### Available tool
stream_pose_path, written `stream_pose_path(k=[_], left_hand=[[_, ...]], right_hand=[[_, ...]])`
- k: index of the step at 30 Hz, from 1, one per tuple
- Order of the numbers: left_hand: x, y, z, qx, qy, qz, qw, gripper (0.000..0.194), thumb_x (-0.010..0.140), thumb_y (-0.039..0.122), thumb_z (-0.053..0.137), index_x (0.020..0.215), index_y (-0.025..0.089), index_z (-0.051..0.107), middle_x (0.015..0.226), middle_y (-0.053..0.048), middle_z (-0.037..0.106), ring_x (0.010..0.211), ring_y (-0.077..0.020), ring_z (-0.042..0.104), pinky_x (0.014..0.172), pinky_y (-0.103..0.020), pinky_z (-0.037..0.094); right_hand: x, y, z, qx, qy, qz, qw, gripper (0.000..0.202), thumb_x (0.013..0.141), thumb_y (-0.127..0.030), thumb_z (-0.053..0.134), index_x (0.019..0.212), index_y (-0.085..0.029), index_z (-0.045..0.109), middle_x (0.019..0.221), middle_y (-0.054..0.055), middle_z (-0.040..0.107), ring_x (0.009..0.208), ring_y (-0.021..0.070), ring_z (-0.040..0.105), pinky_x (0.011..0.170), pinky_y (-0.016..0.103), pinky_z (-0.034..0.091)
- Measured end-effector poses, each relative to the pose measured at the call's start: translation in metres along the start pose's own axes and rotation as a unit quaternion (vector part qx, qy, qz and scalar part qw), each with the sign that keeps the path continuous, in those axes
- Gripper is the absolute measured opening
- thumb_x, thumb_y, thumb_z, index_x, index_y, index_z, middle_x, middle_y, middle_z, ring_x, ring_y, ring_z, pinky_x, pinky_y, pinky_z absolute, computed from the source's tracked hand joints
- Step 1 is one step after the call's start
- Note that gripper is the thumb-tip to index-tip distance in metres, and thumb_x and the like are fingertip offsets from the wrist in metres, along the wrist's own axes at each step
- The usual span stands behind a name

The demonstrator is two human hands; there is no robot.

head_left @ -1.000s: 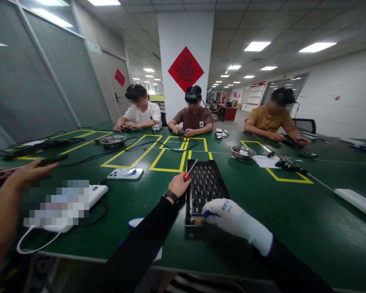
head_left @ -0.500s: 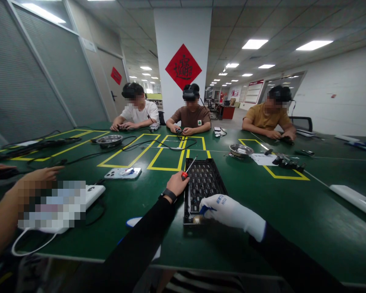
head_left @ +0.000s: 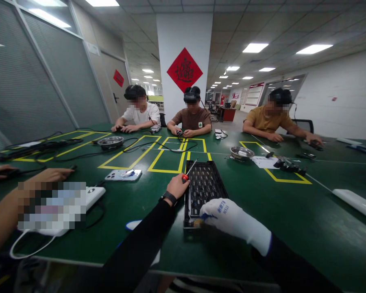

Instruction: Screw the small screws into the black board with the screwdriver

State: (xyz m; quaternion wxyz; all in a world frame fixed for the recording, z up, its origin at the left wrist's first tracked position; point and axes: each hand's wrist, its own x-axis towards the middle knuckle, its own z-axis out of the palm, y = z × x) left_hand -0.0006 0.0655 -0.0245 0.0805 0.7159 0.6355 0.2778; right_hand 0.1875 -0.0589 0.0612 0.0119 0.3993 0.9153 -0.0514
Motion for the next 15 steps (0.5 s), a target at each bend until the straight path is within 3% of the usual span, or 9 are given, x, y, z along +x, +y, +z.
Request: stream_pose_path(k=[4, 11, 15], left_hand=[[0.000, -0.001, 0.000, -0.005, 0.001, 0.006, 1.000, 0.015, 0.074, 0.034, 0.050, 0.077, 0.019, 0.051, 0.078, -0.003, 0.061, 0.074, -0.0152, 0.056, 0.063, -0.022, 0.036], [0.001, -0.002, 0.001, -0.014, 0.005, 0.003, 1.000, 0.016, 0.074, 0.035, 0.049, 0.077, 0.019, 0.052, 0.078, -0.004, 0.061, 0.074, -0.0156, 0.056, 0.063, -0.022, 0.036], [0.002, 0.000, 0.001, -0.010, 0.005, -0.002, 1.000, 0.017, 0.074, 0.036, 0.050, 0.079, 0.020, 0.053, 0.079, -0.003, 0.061, 0.074, -0.0159, 0.056, 0.062, -0.022, 0.037]], right_hand=[[-0.004, -0.005, -0.003, -0.008, 0.001, 0.014, 1.000, 0.015, 0.076, -0.029, 0.049, 0.083, -0.022, 0.059, 0.084, 0.002, 0.063, 0.078, 0.0171, 0.058, 0.069, 0.027, 0.041], [-0.004, 0.012, 0.011, 0.168, 0.031, -0.016, 0.985, 0.019, 0.080, -0.030, 0.046, 0.091, -0.023, 0.061, 0.082, -0.002, 0.063, 0.074, 0.0102, 0.056, 0.069, 0.020, 0.040], [-0.003, 0.012, 0.013, 0.174, 0.042, -0.025, 0.984, 0.019, 0.081, -0.029, 0.046, 0.090, -0.023, 0.061, 0.084, -0.001, 0.063, 0.076, 0.0106, 0.056, 0.071, 0.020, 0.039]])
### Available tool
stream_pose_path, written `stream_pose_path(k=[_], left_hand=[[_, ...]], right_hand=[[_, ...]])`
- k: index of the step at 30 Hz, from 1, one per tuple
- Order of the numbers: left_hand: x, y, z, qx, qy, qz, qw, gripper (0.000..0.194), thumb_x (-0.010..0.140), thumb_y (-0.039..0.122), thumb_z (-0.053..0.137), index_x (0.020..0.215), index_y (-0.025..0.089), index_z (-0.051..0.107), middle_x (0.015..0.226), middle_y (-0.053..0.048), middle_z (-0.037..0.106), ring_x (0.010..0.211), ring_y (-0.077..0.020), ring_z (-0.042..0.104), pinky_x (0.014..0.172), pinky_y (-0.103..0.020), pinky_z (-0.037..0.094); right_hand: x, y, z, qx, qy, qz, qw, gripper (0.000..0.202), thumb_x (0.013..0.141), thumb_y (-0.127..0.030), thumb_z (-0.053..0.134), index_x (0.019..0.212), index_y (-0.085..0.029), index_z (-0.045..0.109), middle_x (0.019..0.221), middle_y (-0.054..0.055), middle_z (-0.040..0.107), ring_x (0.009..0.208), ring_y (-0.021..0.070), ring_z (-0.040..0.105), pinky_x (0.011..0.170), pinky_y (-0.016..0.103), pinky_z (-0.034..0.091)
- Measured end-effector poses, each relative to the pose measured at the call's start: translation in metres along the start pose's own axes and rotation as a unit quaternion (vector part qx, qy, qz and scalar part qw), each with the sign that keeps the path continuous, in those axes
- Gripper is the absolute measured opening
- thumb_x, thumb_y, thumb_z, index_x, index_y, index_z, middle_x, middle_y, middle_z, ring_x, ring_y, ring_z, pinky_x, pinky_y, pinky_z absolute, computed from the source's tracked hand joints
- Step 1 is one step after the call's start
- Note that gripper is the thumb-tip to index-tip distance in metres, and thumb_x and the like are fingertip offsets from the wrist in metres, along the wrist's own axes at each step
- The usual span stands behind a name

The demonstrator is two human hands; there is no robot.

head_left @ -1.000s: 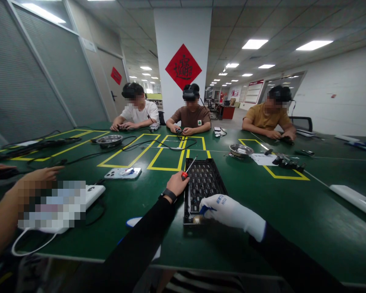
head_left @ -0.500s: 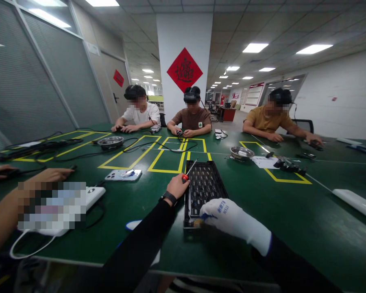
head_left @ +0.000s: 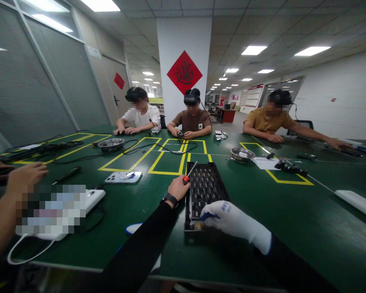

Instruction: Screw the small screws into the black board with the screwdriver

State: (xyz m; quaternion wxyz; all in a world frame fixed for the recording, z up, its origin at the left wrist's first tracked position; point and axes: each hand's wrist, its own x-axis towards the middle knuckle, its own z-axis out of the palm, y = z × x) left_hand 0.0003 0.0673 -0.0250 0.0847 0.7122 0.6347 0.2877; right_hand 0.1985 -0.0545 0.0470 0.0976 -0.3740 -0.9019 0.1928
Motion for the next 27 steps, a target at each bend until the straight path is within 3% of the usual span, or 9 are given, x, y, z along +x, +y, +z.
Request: stream_pose_path(k=[7, 14, 22, 27], left_hand=[[0.0006, -0.0008, 0.0002, 0.012, 0.004, 0.010, 1.000, 0.018, 0.075, 0.037, 0.049, 0.078, 0.020, 0.052, 0.078, -0.004, 0.061, 0.074, -0.0156, 0.057, 0.063, -0.022, 0.037], [0.0013, -0.0014, 0.0009, -0.001, 0.008, 0.018, 1.000, 0.017, 0.074, 0.037, 0.050, 0.077, 0.020, 0.052, 0.079, -0.003, 0.061, 0.074, -0.0155, 0.057, 0.065, -0.022, 0.038], [0.0002, -0.0013, 0.0005, 0.010, -0.003, 0.009, 1.000, 0.019, 0.074, 0.038, 0.049, 0.079, 0.020, 0.053, 0.080, -0.004, 0.062, 0.076, -0.0167, 0.056, 0.064, -0.023, 0.037], [-0.0006, 0.0025, -0.0016, 0.004, -0.011, -0.011, 1.000, 0.018, 0.074, 0.036, 0.051, 0.081, 0.019, 0.054, 0.083, -0.005, 0.062, 0.080, -0.0173, 0.057, 0.067, -0.023, 0.038]], right_hand=[[0.0004, -0.0080, 0.0019, -0.061, 0.016, -0.001, 0.998, 0.020, 0.081, -0.029, 0.046, 0.092, -0.023, 0.062, 0.087, 0.001, 0.063, 0.081, 0.0124, 0.056, 0.075, 0.023, 0.039], [0.0022, -0.0041, -0.0009, -0.039, -0.001, 0.001, 0.999, 0.019, 0.081, -0.029, 0.046, 0.091, -0.022, 0.062, 0.086, 0.000, 0.063, 0.081, 0.0120, 0.057, 0.075, 0.022, 0.040], [-0.0039, -0.0066, 0.0039, -0.066, 0.020, 0.021, 0.997, 0.022, 0.083, -0.030, 0.043, 0.094, -0.021, 0.060, 0.089, 0.004, 0.062, 0.085, 0.0138, 0.056, 0.081, 0.026, 0.039], [-0.0015, -0.0058, 0.0041, -0.050, 0.009, 0.041, 0.998, 0.022, 0.085, -0.026, 0.039, 0.091, -0.021, 0.059, 0.087, 0.003, 0.062, 0.080, 0.0126, 0.056, 0.075, 0.024, 0.040]])
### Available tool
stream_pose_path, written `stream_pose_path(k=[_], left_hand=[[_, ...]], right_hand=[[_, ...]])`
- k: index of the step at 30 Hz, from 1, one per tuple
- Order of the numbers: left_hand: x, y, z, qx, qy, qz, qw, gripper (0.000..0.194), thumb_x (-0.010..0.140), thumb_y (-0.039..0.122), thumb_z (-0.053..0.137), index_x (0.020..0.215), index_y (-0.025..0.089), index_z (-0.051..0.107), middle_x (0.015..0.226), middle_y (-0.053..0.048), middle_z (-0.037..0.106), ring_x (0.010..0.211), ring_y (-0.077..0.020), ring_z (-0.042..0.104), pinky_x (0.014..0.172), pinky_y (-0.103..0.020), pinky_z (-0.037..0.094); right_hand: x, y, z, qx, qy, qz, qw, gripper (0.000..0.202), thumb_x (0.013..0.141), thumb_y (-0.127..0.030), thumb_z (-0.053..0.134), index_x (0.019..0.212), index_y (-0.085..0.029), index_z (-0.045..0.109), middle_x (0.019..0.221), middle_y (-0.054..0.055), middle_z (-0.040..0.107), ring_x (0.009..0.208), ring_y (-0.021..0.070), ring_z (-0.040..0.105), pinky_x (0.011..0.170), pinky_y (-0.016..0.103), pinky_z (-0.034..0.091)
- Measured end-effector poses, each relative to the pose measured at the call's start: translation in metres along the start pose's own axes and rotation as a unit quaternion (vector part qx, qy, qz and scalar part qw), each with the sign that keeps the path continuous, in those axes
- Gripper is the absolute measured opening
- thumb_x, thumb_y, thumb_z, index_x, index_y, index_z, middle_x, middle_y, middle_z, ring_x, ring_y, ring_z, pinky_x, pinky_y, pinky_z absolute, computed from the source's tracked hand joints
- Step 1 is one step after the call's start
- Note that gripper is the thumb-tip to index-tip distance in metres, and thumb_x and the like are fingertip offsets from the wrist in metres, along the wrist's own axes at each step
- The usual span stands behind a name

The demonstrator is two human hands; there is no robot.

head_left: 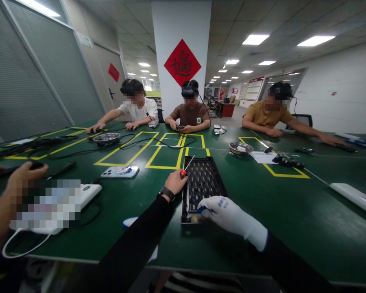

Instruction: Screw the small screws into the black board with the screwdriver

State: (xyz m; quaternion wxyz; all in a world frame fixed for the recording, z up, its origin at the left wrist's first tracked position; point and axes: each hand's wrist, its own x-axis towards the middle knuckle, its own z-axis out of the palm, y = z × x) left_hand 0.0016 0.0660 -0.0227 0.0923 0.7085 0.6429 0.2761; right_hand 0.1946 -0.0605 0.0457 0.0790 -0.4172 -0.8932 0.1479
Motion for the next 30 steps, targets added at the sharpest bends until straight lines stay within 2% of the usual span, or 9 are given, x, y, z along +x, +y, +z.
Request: stream_pose_path(k=[5, 10, 17, 23, 30], left_hand=[[0.000, 0.002, -0.001, -0.005, -0.003, -0.007, 1.000, 0.019, 0.074, 0.036, 0.051, 0.081, 0.019, 0.054, 0.082, -0.005, 0.062, 0.079, -0.0177, 0.057, 0.067, -0.023, 0.038], [0.000, -0.002, 0.001, 0.003, 0.004, 0.014, 1.000, 0.020, 0.075, 0.037, 0.050, 0.082, 0.019, 0.054, 0.080, -0.004, 0.062, 0.077, -0.0167, 0.057, 0.065, -0.023, 0.038], [0.001, -0.003, 0.002, 0.002, 0.007, 0.015, 1.000, 0.021, 0.075, 0.038, 0.050, 0.082, 0.019, 0.054, 0.081, -0.004, 0.062, 0.078, -0.0168, 0.056, 0.065, -0.023, 0.038], [0.001, -0.002, 0.000, -0.002, 0.004, 0.010, 1.000, 0.019, 0.075, 0.038, 0.050, 0.081, 0.020, 0.053, 0.081, -0.004, 0.062, 0.078, -0.0168, 0.057, 0.066, -0.023, 0.038], [-0.001, 0.002, -0.003, -0.003, 0.000, 0.005, 1.000, 0.019, 0.074, 0.037, 0.051, 0.080, 0.019, 0.053, 0.082, -0.005, 0.062, 0.079, -0.0168, 0.057, 0.066, -0.023, 0.038]], right_hand=[[0.003, 0.001, 0.004, -0.014, 0.007, 0.015, 1.000, 0.022, 0.085, -0.026, 0.037, 0.088, -0.022, 0.058, 0.085, 0.002, 0.061, 0.078, 0.0127, 0.057, 0.072, 0.024, 0.039], [0.001, -0.004, 0.004, -0.040, 0.005, 0.028, 0.999, 0.017, 0.079, -0.032, 0.049, 0.089, -0.024, 0.060, 0.086, 0.001, 0.062, 0.081, 0.0145, 0.056, 0.074, 0.025, 0.040], [-0.004, -0.001, -0.001, -0.073, 0.077, 0.008, 0.994, 0.020, 0.081, -0.023, 0.046, 0.095, -0.023, 0.060, 0.091, 0.002, 0.062, 0.086, 0.0143, 0.055, 0.077, 0.026, 0.039], [-0.006, -0.002, 0.003, -0.106, 0.046, -0.019, 0.993, 0.021, 0.077, -0.023, 0.051, 0.096, -0.024, 0.060, 0.090, 0.003, 0.062, 0.083, 0.0148, 0.056, 0.075, 0.026, 0.041], [-0.006, 0.001, 0.009, -0.109, 0.060, -0.051, 0.991, 0.022, 0.080, -0.028, 0.047, 0.097, -0.023, 0.060, 0.091, 0.004, 0.063, 0.084, 0.0145, 0.056, 0.077, 0.026, 0.040]])
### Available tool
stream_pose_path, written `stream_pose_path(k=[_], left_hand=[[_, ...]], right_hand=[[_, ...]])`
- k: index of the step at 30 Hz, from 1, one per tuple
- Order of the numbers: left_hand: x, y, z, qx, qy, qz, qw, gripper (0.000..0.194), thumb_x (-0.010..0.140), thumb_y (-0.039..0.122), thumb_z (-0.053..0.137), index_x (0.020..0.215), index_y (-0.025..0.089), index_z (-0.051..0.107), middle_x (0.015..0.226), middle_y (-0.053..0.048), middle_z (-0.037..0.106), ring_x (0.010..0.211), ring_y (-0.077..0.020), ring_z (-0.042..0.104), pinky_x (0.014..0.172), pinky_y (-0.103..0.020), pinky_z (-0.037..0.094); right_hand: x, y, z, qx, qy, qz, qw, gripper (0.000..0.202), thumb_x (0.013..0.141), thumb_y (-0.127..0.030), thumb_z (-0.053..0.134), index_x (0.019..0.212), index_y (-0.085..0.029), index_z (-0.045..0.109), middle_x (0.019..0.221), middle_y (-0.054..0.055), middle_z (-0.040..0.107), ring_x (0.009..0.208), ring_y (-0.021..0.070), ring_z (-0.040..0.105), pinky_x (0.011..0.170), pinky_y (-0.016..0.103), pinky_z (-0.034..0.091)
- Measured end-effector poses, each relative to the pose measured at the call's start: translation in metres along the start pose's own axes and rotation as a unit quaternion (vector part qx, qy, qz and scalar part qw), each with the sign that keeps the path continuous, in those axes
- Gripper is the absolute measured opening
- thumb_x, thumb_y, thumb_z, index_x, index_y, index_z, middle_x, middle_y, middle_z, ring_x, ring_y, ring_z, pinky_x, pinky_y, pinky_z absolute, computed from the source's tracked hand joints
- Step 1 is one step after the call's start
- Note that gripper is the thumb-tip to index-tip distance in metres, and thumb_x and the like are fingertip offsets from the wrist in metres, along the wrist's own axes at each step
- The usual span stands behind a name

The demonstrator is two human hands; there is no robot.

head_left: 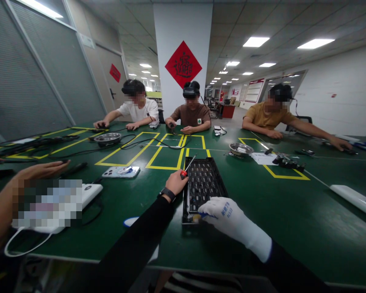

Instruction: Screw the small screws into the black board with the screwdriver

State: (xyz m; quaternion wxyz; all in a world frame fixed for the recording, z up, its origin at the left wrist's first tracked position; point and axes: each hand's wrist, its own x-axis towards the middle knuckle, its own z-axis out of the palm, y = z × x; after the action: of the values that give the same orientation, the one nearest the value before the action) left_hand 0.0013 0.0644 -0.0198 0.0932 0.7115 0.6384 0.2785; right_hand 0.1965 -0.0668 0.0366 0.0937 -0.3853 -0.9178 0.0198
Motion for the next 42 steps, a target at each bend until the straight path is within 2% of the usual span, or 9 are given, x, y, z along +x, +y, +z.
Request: stream_pose_path(k=[5, 9, 15, 20, 29, 34, 42], left_hand=[[0.000, -0.002, 0.001, -0.005, 0.004, 0.006, 1.000, 0.019, 0.074, 0.038, 0.050, 0.079, 0.019, 0.053, 0.081, -0.005, 0.062, 0.077, -0.0171, 0.057, 0.065, -0.023, 0.038], [0.000, -0.001, 0.001, -0.005, 0.002, 0.003, 1.000, 0.019, 0.074, 0.037, 0.051, 0.079, 0.019, 0.053, 0.082, -0.005, 0.062, 0.078, -0.0171, 0.057, 0.067, -0.023, 0.039], [0.000, 0.000, 0.000, -0.007, -0.001, -0.006, 1.000, 0.018, 0.074, 0.036, 0.051, 0.079, 0.019, 0.053, 0.082, -0.004, 0.062, 0.079, -0.0165, 0.057, 0.067, -0.023, 0.039], [0.001, -0.003, 0.003, -0.002, 0.006, 0.005, 1.000, 0.018, 0.074, 0.037, 0.051, 0.079, 0.020, 0.053, 0.080, -0.004, 0.062, 0.077, -0.0164, 0.057, 0.066, -0.023, 0.038], [0.002, -0.005, 0.004, 0.000, 0.006, 0.006, 1.000, 0.020, 0.074, 0.039, 0.050, 0.079, 0.019, 0.053, 0.081, -0.005, 0.062, 0.077, -0.0167, 0.057, 0.066, -0.023, 0.038], [0.002, -0.003, 0.003, -0.003, 0.006, 0.006, 1.000, 0.020, 0.074, 0.038, 0.051, 0.079, 0.019, 0.053, 0.080, -0.005, 0.062, 0.077, -0.0167, 0.057, 0.066, -0.023, 0.038], [0.003, -0.005, 0.005, -0.001, 0.010, 0.020, 1.000, 0.021, 0.075, 0.039, 0.050, 0.080, 0.019, 0.053, 0.080, -0.005, 0.061, 0.076, -0.0169, 0.056, 0.065, -0.023, 0.038]], right_hand=[[-0.006, 0.003, 0.007, 0.021, 0.023, -0.013, 0.999, 0.024, 0.081, -0.029, 0.046, 0.100, -0.024, 0.060, 0.095, 0.003, 0.063, 0.085, 0.0141, 0.055, 0.080, 0.026, 0.039], [-0.006, 0.003, 0.010, 0.041, 0.016, 0.008, 0.999, 0.023, 0.081, -0.029, 0.047, 0.098, -0.023, 0.061, 0.093, 0.004, 0.064, 0.085, 0.0141, 0.056, 0.080, 0.026, 0.039], [0.000, 0.001, 0.002, 0.115, 0.005, 0.045, 0.992, 0.019, 0.079, -0.028, 0.050, 0.094, -0.023, 0.061, 0.090, 0.001, 0.063, 0.084, 0.0130, 0.056, 0.079, 0.025, 0.039], [0.004, 0.003, -0.002, 0.194, -0.004, 0.030, 0.980, 0.016, 0.081, -0.026, 0.047, 0.088, -0.020, 0.060, 0.084, -0.001, 0.062, 0.077, 0.0104, 0.055, 0.074, 0.022, 0.039], [0.006, 0.001, -0.004, 0.144, -0.019, 0.048, 0.988, 0.016, 0.081, -0.028, 0.047, 0.087, -0.022, 0.061, 0.083, -0.001, 0.062, 0.077, 0.0114, 0.055, 0.074, 0.023, 0.039], [0.003, 0.003, 0.000, 0.091, -0.018, 0.056, 0.994, 0.020, 0.080, -0.030, 0.048, 0.094, -0.024, 0.061, 0.089, 0.001, 0.063, 0.082, 0.0134, 0.056, 0.077, 0.025, 0.039], [-0.001, 0.005, 0.002, 0.141, 0.014, 0.032, 0.989, 0.019, 0.081, -0.028, 0.048, 0.094, -0.024, 0.061, 0.089, -0.001, 0.063, 0.081, 0.0117, 0.056, 0.078, 0.024, 0.039]])
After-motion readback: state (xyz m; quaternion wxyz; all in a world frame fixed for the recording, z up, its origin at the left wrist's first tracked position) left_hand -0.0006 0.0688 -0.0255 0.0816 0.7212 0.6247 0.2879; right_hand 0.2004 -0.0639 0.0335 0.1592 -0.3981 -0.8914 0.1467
